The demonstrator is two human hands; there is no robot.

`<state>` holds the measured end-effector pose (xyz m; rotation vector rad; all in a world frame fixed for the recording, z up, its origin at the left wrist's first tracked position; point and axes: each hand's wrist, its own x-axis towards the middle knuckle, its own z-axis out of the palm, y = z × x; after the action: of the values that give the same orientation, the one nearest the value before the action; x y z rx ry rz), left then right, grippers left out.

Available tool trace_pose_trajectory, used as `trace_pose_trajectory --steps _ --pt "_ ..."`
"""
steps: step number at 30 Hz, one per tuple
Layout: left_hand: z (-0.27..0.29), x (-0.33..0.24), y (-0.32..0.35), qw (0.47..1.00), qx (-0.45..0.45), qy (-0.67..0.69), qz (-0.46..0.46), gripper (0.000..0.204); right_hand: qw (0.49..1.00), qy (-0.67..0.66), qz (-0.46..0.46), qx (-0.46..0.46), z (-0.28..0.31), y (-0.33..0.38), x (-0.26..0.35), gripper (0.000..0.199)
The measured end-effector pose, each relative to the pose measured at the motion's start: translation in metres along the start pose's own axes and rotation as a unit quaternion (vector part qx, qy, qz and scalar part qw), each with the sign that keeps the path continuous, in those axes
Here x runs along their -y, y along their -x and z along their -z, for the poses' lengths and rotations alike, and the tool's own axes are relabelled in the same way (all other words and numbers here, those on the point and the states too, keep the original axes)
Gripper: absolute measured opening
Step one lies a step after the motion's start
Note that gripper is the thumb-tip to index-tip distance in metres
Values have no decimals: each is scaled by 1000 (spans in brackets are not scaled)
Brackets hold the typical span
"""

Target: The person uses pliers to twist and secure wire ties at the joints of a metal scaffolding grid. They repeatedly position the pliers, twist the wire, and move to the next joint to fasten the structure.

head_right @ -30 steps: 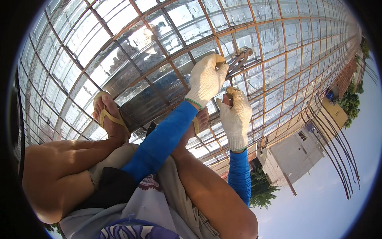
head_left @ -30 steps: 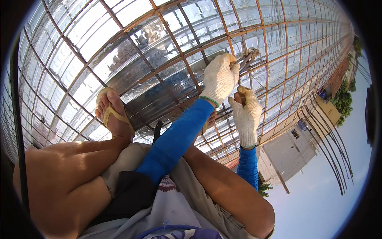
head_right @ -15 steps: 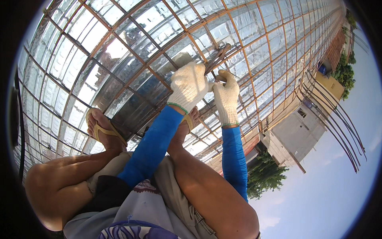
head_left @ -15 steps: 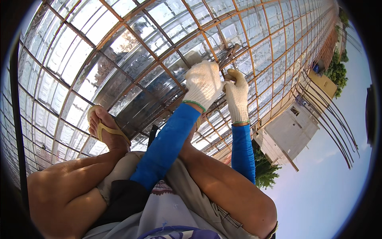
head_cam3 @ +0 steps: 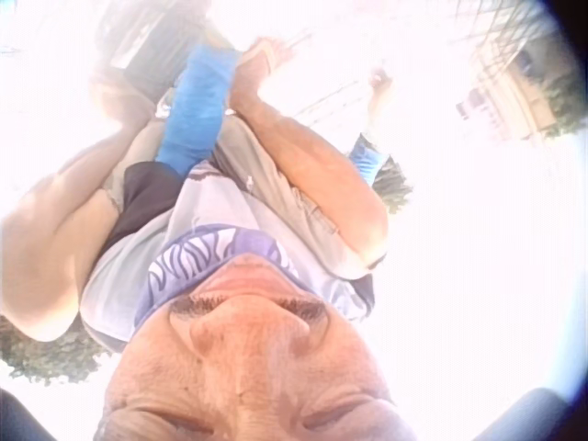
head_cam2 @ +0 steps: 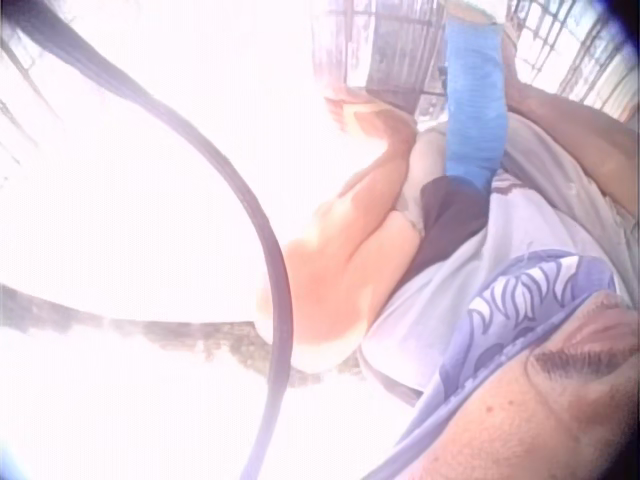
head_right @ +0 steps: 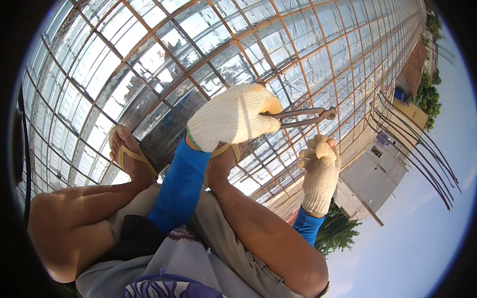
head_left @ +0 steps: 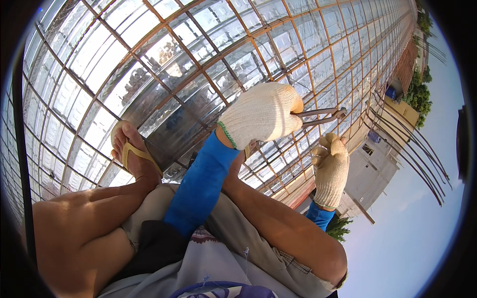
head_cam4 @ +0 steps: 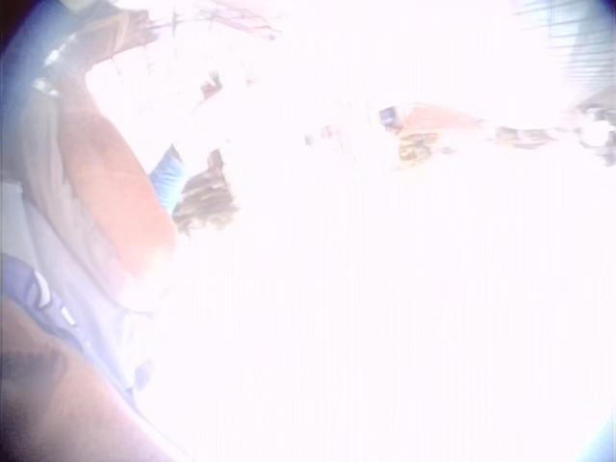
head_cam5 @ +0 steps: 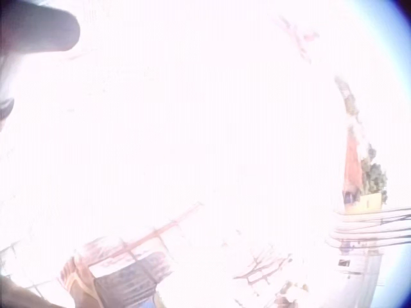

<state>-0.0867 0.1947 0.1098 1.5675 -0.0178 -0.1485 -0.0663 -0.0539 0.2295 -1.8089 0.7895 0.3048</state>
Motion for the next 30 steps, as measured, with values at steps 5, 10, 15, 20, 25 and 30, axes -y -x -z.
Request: trace_pose_trajectory --steps 5,10,15,20,25,30 --pt "-25 -25 -28 985 24 169 -35 51 978 44 140 150 -44 28 38 24" --pt "-12 -22 -21 977 47 203 43 59 884 362 216 202 -76 -3 79 33" --pt "-12 12 -14 880 79 451 130 42 753 541 233 294 -108 -39 79 36" --pt "-17 44 -13 820 -65 532 202 43 657 623 269 329 -147 -68 80 39" --pt "-14 60 -15 818 -78 505 265 35 622 670 240 326 -180 -69 87 47" --pt "-18 62 -25 805 -124 528 241 36 645 662 214 317 -192 -77 87 41"
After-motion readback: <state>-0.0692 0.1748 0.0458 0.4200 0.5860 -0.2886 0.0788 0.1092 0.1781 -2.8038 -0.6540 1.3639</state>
